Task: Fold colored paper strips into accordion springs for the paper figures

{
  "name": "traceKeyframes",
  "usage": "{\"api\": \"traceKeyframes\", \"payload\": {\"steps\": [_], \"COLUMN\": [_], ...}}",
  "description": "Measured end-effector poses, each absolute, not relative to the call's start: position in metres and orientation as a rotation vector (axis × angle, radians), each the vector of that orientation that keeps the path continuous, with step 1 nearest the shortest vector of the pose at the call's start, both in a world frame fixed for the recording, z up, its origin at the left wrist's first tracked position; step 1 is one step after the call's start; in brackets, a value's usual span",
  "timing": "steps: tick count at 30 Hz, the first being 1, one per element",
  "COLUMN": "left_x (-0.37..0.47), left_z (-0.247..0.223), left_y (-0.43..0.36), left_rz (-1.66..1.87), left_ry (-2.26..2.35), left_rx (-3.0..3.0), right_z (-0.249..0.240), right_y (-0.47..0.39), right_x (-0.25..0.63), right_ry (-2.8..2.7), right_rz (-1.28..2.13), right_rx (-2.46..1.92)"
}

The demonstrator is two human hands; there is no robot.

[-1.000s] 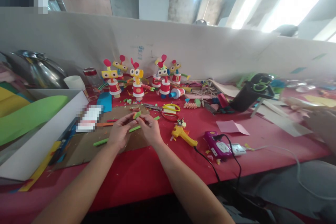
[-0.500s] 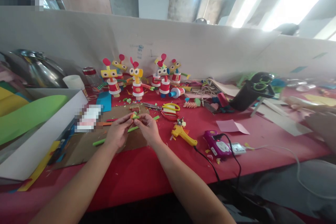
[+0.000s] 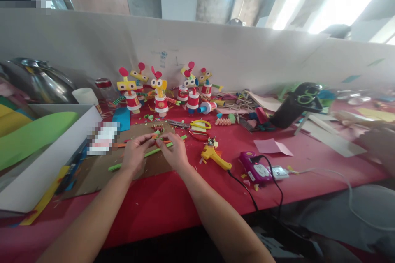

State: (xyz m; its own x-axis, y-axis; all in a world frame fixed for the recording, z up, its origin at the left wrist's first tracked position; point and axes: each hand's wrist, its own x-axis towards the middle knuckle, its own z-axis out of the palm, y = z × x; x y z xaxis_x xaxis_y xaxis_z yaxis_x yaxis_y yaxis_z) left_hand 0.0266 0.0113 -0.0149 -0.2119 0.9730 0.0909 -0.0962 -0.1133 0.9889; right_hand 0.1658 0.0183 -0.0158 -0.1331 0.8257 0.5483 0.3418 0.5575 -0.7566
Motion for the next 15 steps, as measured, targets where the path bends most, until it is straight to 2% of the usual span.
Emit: {"api": "traceKeyframes", "payload": {"steps": [15], "left_x": [0.025], "left_z": [-0.021], "left_y": [0.016], "left_rz": [1.42], "left_ry": [1.232], "left_rx": [1.207], "right_z": [-0.02], "right_y": [0.02], "right_x": [0.164], "right_ry": [-1.616], "right_rz": [0.782], "right_rx": [-0.994]}}
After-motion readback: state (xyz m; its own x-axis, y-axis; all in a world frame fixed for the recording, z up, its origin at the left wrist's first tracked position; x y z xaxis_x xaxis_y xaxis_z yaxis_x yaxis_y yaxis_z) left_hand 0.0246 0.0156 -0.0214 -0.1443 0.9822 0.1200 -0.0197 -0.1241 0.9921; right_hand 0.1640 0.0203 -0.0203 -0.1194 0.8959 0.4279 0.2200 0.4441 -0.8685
